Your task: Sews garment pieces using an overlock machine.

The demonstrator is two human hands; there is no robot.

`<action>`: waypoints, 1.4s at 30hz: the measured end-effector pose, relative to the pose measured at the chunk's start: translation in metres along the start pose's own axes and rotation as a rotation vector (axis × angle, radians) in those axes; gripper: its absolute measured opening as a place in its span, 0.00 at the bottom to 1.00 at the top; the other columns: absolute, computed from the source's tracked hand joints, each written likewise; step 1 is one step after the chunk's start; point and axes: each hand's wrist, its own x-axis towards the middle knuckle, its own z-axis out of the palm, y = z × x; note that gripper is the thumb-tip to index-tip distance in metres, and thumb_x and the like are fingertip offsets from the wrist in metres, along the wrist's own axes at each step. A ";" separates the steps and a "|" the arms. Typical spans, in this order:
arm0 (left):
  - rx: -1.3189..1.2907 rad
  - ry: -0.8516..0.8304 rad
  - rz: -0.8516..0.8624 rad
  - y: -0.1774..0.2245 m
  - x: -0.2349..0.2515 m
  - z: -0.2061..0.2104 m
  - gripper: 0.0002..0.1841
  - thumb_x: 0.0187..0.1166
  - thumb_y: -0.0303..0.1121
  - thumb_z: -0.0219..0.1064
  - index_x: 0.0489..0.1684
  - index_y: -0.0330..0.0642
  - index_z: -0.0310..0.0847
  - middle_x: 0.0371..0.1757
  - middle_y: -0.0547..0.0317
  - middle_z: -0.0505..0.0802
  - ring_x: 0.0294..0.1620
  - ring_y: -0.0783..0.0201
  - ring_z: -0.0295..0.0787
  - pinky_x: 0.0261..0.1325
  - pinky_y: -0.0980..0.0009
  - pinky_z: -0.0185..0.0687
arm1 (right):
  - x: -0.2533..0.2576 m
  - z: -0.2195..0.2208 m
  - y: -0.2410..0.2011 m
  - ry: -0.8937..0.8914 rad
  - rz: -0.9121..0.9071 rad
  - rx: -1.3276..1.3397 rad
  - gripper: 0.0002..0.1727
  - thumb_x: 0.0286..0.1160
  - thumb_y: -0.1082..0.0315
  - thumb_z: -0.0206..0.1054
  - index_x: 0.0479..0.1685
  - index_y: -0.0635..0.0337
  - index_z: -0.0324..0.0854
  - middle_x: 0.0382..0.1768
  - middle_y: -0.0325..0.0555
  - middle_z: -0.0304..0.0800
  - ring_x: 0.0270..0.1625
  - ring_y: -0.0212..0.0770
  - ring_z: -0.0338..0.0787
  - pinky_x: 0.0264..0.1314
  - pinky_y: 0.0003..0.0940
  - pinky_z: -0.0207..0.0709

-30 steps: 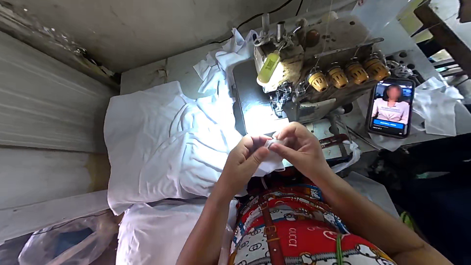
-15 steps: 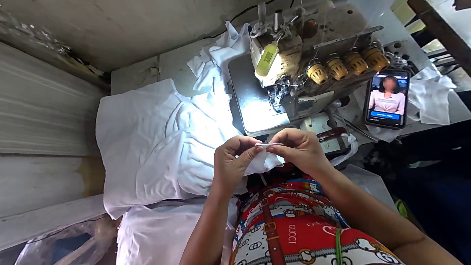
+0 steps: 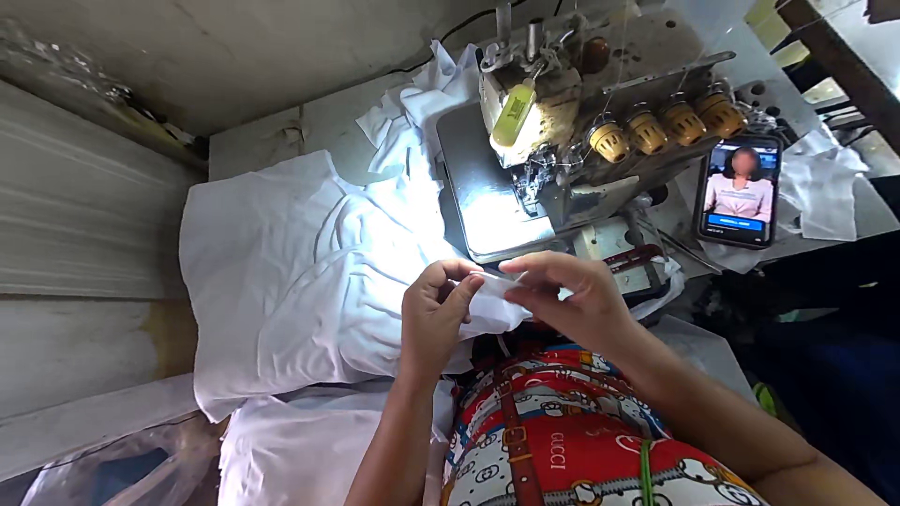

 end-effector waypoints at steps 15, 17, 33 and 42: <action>0.648 0.002 0.591 -0.032 0.064 0.072 0.05 0.74 0.28 0.74 0.42 0.38 0.92 0.40 0.54 0.96 0.43 0.60 0.92 0.50 0.62 0.85 | -0.009 -0.019 0.038 0.302 0.291 0.084 0.05 0.77 0.73 0.65 0.46 0.57 0.78 0.29 0.27 0.89 0.22 0.18 0.83 0.24 0.14 0.79; 0.670 0.017 0.587 -0.034 0.060 0.074 0.06 0.75 0.30 0.74 0.42 0.38 0.91 0.37 0.55 0.94 0.37 0.62 0.90 0.43 0.65 0.84 | -0.013 -0.021 0.041 0.295 0.280 0.083 0.05 0.77 0.73 0.65 0.46 0.58 0.78 0.30 0.27 0.90 0.23 0.16 0.83 0.25 0.13 0.79; 0.734 -0.067 0.488 -0.030 0.058 0.059 0.09 0.79 0.29 0.66 0.47 0.37 0.92 0.48 0.51 0.97 0.52 0.58 0.94 0.59 0.59 0.86 | -0.008 -0.032 0.056 0.091 0.114 -0.439 0.20 0.88 0.59 0.58 0.67 0.61 0.85 0.31 0.42 0.91 0.27 0.31 0.85 0.32 0.28 0.81; 0.663 -0.120 0.520 -0.029 0.082 0.049 0.08 0.79 0.26 0.66 0.44 0.35 0.93 0.53 0.47 0.95 0.64 0.54 0.90 0.74 0.58 0.78 | -0.008 -0.032 0.051 -0.018 0.115 -0.508 0.25 0.88 0.57 0.56 0.73 0.65 0.79 0.32 0.44 0.92 0.27 0.35 0.86 0.32 0.33 0.83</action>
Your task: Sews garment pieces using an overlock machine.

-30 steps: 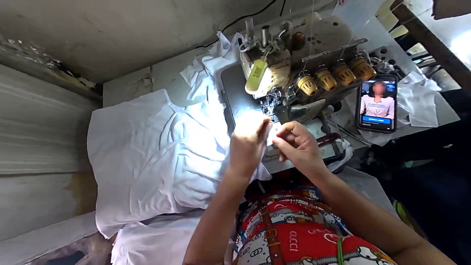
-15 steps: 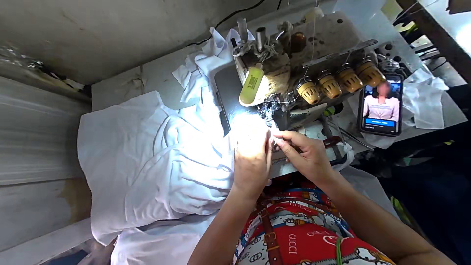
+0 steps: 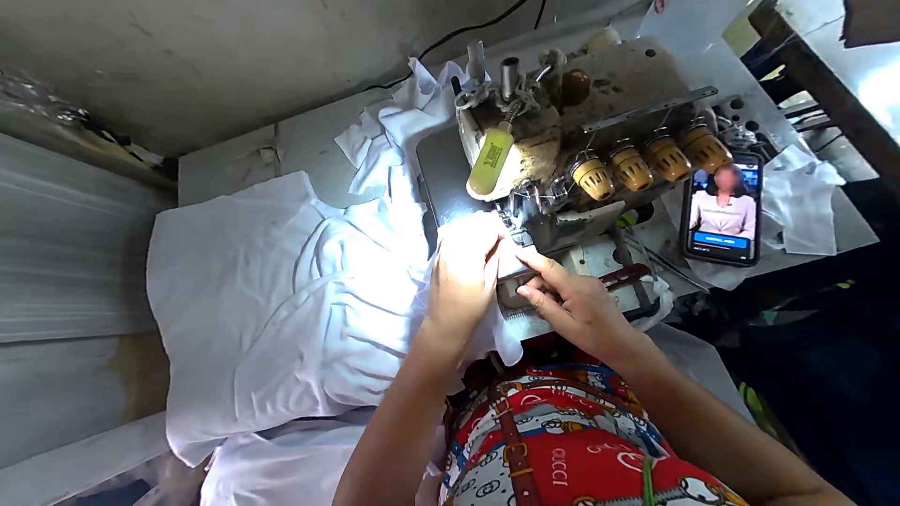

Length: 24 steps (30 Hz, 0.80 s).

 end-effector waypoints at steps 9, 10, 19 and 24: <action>0.225 -0.024 -0.149 -0.015 0.020 -0.016 0.14 0.85 0.31 0.61 0.59 0.35 0.87 0.62 0.40 0.91 0.70 0.39 0.83 0.74 0.43 0.73 | -0.006 -0.007 -0.011 -0.060 -0.028 0.161 0.21 0.90 0.59 0.56 0.69 0.62 0.83 0.40 0.44 0.94 0.33 0.30 0.90 0.36 0.28 0.86; 0.185 -0.025 -0.196 -0.014 0.011 -0.022 0.14 0.85 0.30 0.61 0.61 0.33 0.86 0.65 0.37 0.89 0.72 0.39 0.82 0.77 0.44 0.73 | -0.005 -0.007 -0.013 -0.039 -0.067 0.189 0.19 0.89 0.61 0.58 0.64 0.62 0.86 0.41 0.45 0.95 0.35 0.29 0.91 0.37 0.26 0.86; -0.025 -0.241 -0.186 0.035 -0.047 -0.050 0.11 0.83 0.32 0.62 0.46 0.38 0.91 0.41 0.56 0.95 0.42 0.64 0.92 0.51 0.67 0.87 | 0.008 -0.001 -0.011 -0.048 -0.348 0.046 0.17 0.87 0.65 0.59 0.67 0.59 0.84 0.54 0.53 0.93 0.37 0.41 0.92 0.38 0.37 0.85; 0.058 -0.221 -0.013 0.038 -0.023 -0.014 0.10 0.82 0.37 0.67 0.44 0.41 0.92 0.30 0.54 0.93 0.30 0.55 0.91 0.34 0.56 0.86 | 0.018 -0.035 0.005 0.023 -0.132 -0.099 0.11 0.66 0.71 0.67 0.46 0.60 0.88 0.39 0.49 0.88 0.37 0.43 0.88 0.36 0.42 0.83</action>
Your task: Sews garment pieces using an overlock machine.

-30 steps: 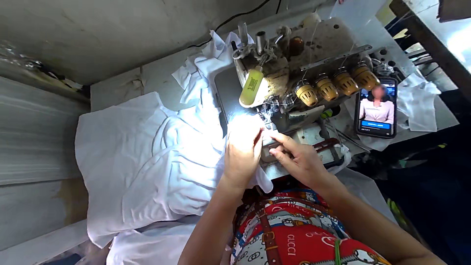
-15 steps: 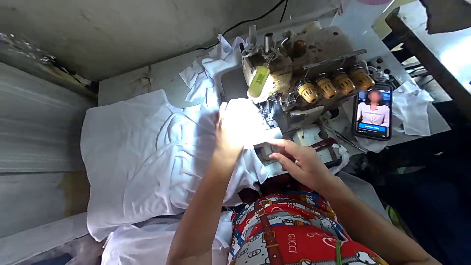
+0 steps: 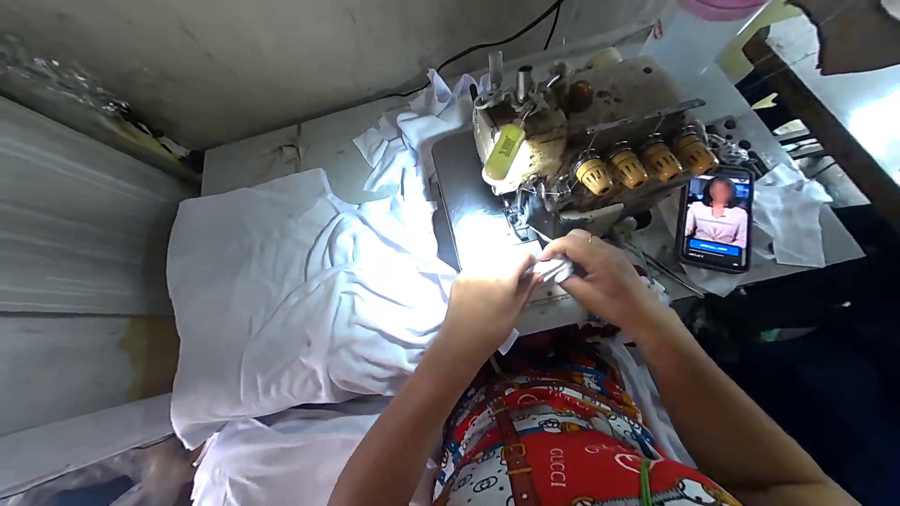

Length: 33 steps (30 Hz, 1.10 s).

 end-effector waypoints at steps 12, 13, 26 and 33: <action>0.131 0.341 0.115 0.005 0.022 -0.101 0.11 0.86 0.30 0.62 0.49 0.34 0.89 0.41 0.49 0.93 0.38 0.62 0.89 0.42 0.67 0.83 | -0.025 0.076 -0.054 -0.256 -0.026 0.497 0.21 0.79 0.58 0.69 0.59 0.67 0.82 0.37 0.47 0.92 0.25 0.30 0.82 0.29 0.31 0.80; 0.190 0.378 0.080 -0.004 0.018 -0.117 0.12 0.87 0.31 0.61 0.51 0.33 0.88 0.42 0.48 0.93 0.39 0.63 0.88 0.44 0.69 0.83 | -0.024 0.085 -0.052 -0.369 -0.006 0.509 0.20 0.79 0.56 0.69 0.56 0.66 0.84 0.33 0.48 0.91 0.27 0.36 0.86 0.33 0.39 0.83; 0.156 0.123 -0.274 -0.131 -0.096 -0.091 0.10 0.73 0.18 0.59 0.40 0.29 0.87 0.54 0.38 0.92 0.66 0.39 0.85 0.72 0.40 0.75 | -0.036 0.070 -0.025 -0.482 0.144 0.604 0.17 0.78 0.56 0.65 0.36 0.61 0.89 0.37 0.36 0.89 0.49 0.24 0.80 0.60 0.25 0.68; -0.006 -0.052 -0.272 -0.166 -0.076 -0.063 0.10 0.74 0.24 0.65 0.43 0.39 0.93 0.53 0.45 0.93 0.64 0.44 0.85 0.69 0.37 0.71 | -0.040 0.035 -0.025 -0.376 0.094 0.619 0.21 0.81 0.50 0.64 0.32 0.59 0.87 0.62 0.44 0.91 0.78 0.37 0.78 0.85 0.40 0.64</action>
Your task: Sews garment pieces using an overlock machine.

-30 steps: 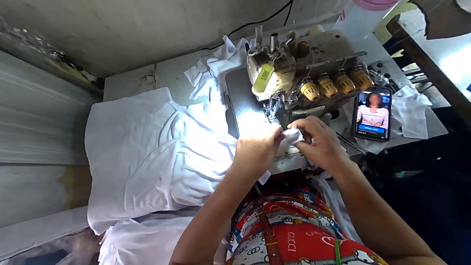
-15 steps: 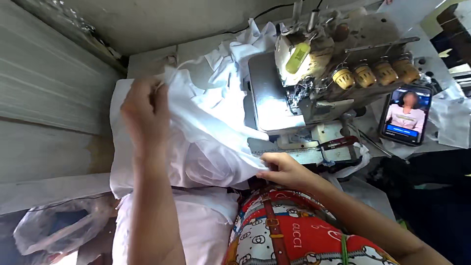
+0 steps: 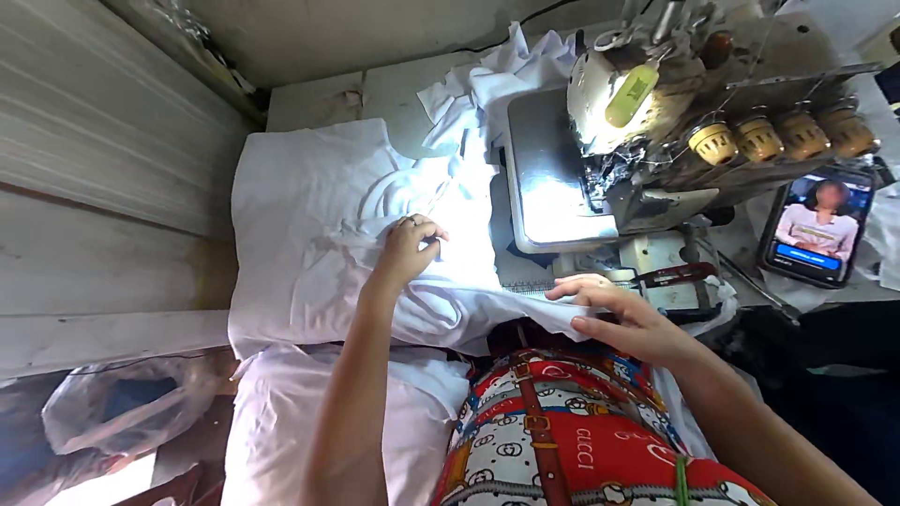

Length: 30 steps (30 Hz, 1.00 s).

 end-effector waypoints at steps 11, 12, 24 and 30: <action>-0.463 0.046 -0.010 0.131 0.008 0.001 0.06 0.82 0.29 0.67 0.39 0.37 0.87 0.29 0.65 0.89 0.26 0.80 0.82 0.33 0.82 0.79 | 0.026 0.014 -0.044 0.105 -0.312 0.314 0.06 0.82 0.63 0.68 0.49 0.50 0.87 0.43 0.21 0.92 0.46 0.13 0.87 0.52 0.14 0.83; -0.553 0.006 -0.043 0.140 0.005 0.003 0.05 0.82 0.29 0.67 0.40 0.38 0.87 0.29 0.66 0.90 0.27 0.81 0.83 0.34 0.82 0.81 | 0.030 0.016 -0.043 0.111 -0.322 0.302 0.07 0.85 0.62 0.65 0.51 0.52 0.87 0.44 0.21 0.92 0.49 0.13 0.87 0.55 0.15 0.83; -0.704 0.052 -0.095 0.154 -0.012 0.024 0.03 0.72 0.27 0.76 0.32 0.40 0.88 0.25 0.71 0.90 0.27 0.83 0.84 0.35 0.84 0.81 | 0.034 0.015 -0.026 0.263 -0.118 0.197 0.04 0.81 0.66 0.68 0.44 0.57 0.82 0.34 0.28 0.91 0.36 0.19 0.89 0.43 0.18 0.86; -0.755 0.086 -0.060 0.153 -0.013 0.022 0.05 0.69 0.24 0.77 0.39 0.39 0.91 0.31 0.68 0.93 0.30 0.82 0.86 0.38 0.84 0.84 | 0.033 0.012 -0.019 0.294 -0.184 0.194 0.05 0.75 0.63 0.73 0.38 0.50 0.82 0.48 0.31 0.85 0.42 0.21 0.87 0.45 0.19 0.87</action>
